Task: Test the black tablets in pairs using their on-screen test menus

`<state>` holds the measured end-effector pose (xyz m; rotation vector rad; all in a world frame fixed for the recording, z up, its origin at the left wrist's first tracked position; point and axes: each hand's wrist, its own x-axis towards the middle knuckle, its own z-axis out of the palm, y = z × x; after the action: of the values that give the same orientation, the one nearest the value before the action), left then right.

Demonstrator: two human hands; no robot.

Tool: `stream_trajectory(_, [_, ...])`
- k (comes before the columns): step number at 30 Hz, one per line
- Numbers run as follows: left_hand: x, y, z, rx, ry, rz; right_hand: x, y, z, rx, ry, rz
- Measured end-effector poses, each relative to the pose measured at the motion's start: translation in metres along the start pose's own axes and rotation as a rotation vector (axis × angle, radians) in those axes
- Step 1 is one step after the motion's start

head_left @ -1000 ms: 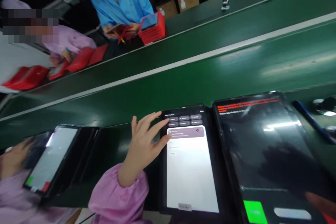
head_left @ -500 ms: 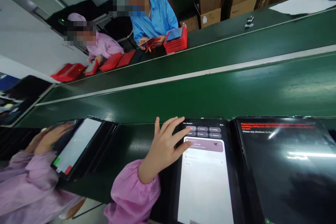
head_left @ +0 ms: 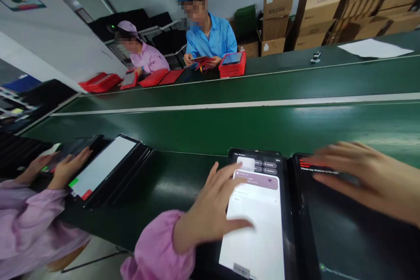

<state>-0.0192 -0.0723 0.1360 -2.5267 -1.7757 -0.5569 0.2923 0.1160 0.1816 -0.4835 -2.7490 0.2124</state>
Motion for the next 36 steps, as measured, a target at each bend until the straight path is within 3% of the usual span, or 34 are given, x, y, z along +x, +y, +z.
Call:
stream_trajectory(3, [-0.038,0.039,0.008,0.086,0.074,0.188,0.063,0.008,0.009,0.117,-0.41,0.151])
stream_trajectory(6, [-0.064,0.071,0.031,0.243,0.196,0.187,0.102,0.008,0.025,0.103,-0.587,0.235])
stream_trajectory(9, [-0.071,0.089,0.049,0.31,0.288,0.021,0.117,0.0,0.037,0.04,-0.645,0.283])
stream_trajectory(13, [-0.069,0.097,0.051,0.317,0.332,-0.11,0.122,-0.013,0.036,-0.058,-0.658,0.347])
stream_trajectory(21, [-0.055,0.096,0.039,0.327,0.226,-0.208,0.135,-0.037,0.023,-0.154,-0.676,0.377])
stream_trajectory(26, [-0.045,0.101,0.044,0.341,0.16,-0.257,0.136,-0.047,0.041,-0.201,-0.641,0.368])
stream_trajectory(30, [-0.036,0.1,0.019,0.312,0.108,-0.034,0.136,-0.046,0.038,-0.228,-0.554,0.304])
stream_trajectory(33, [-0.015,0.08,-0.008,0.253,0.127,0.071,0.112,-0.044,0.012,-0.197,-0.237,0.213])
stream_trajectory(35, [0.005,0.057,-0.015,0.231,0.185,0.027,0.073,-0.051,-0.005,-0.107,0.001,0.136])
stream_trajectory(36, [0.017,0.044,-0.015,0.206,0.181,0.011,0.047,-0.058,-0.01,-0.05,0.038,0.097])
